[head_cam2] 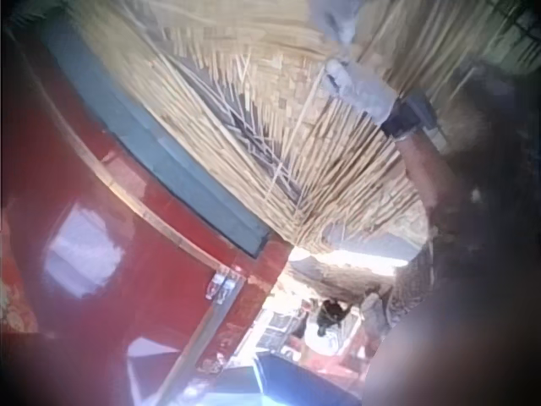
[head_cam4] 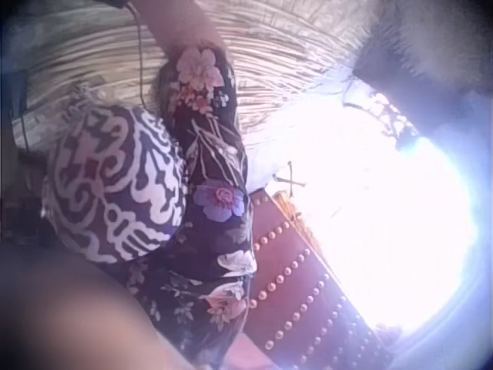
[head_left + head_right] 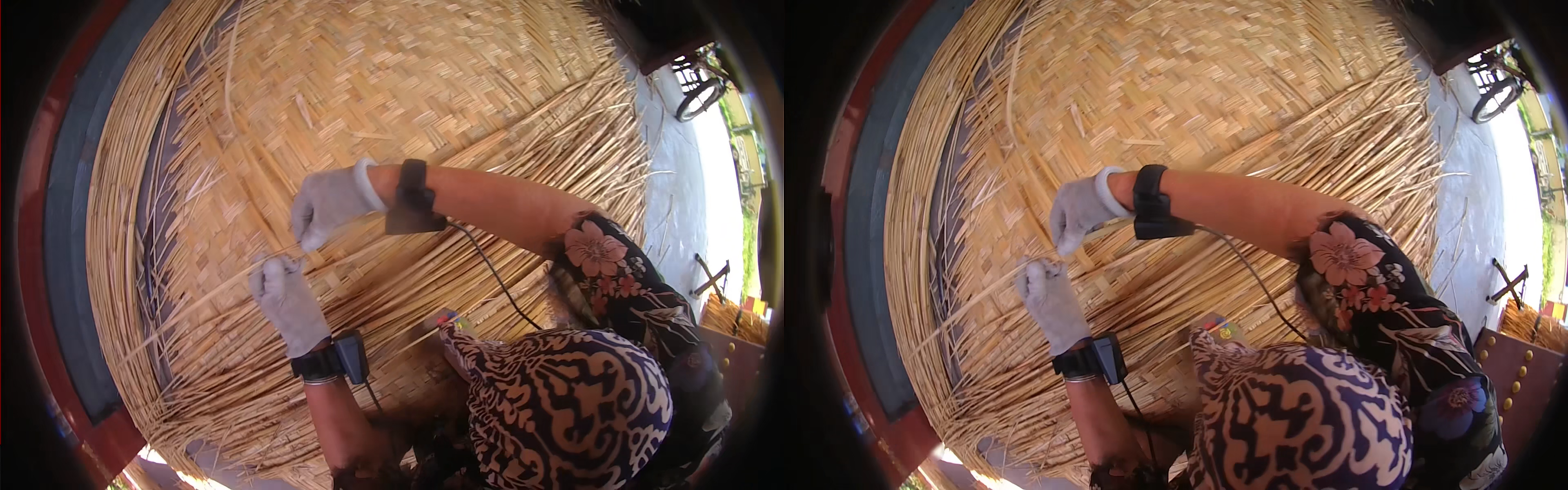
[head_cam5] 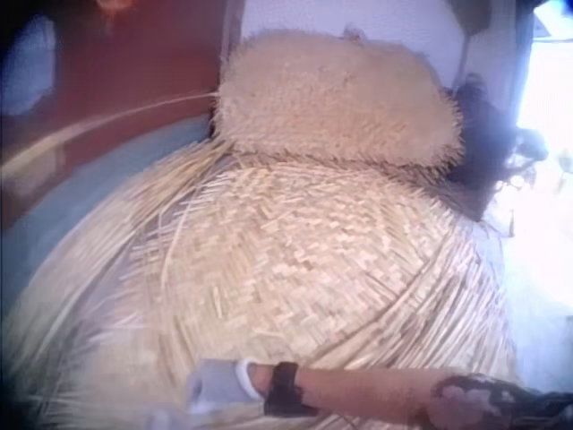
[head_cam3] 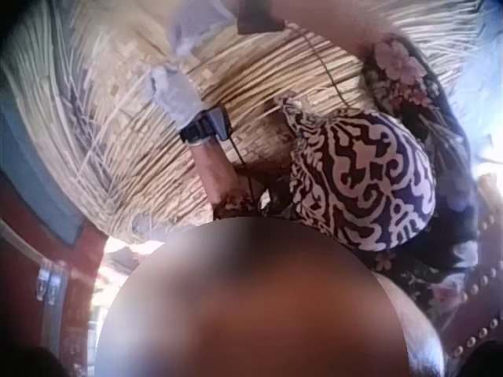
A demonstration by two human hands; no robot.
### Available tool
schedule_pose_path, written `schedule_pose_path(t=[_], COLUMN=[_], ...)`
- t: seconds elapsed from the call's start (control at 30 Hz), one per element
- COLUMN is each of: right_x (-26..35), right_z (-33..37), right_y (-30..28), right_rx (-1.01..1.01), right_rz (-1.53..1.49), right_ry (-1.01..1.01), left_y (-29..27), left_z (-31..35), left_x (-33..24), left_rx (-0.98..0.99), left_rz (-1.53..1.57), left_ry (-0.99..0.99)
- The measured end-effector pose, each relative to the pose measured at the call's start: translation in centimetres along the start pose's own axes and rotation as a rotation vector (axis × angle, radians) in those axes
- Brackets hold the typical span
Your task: Weaving a large bamboo mat by interlacing thin bamboo strips.
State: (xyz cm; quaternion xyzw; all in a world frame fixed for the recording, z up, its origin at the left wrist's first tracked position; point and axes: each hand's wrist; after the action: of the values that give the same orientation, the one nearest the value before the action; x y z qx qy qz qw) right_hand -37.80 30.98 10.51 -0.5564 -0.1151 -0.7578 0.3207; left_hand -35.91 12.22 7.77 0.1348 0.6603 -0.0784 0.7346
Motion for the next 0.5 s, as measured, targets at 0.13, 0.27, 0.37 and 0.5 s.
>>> schedule_pose_path(t=[0.13,0.27,0.37,0.5], right_x=[0.3,0.6,2.2,1.5], right_z=[-0.8,-1.5,-1.5,-1.5], right_y=[0.9,2.6,3.6,3.6], right_rx=[-0.034,-0.175,-0.187,-0.168], right_rz=[0.094,0.369,0.477,0.652], right_ry=[-0.067,-0.023,-0.014,0.129], left_y=[-1.2,-1.4,-1.2,-1.7], left_z=[0.5,1.5,1.3,1.1], left_x=[0.0,-0.1,-0.4,-0.5], left_rx=[-0.038,-0.097,-0.251,-0.309], left_rz=[0.370,0.311,0.272,0.394], left_ry=[-0.071,-0.128,-0.186,-0.210])
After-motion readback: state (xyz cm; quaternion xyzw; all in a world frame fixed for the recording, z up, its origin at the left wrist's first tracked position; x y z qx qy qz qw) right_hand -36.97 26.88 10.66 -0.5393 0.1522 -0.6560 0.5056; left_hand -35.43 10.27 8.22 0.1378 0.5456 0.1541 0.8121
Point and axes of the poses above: each hand's wrist, its own z-axis away from the middle knuckle, its own y-axis out of the palm, x = y × z, and after that the axes turned 12 degrees about x, right-handed
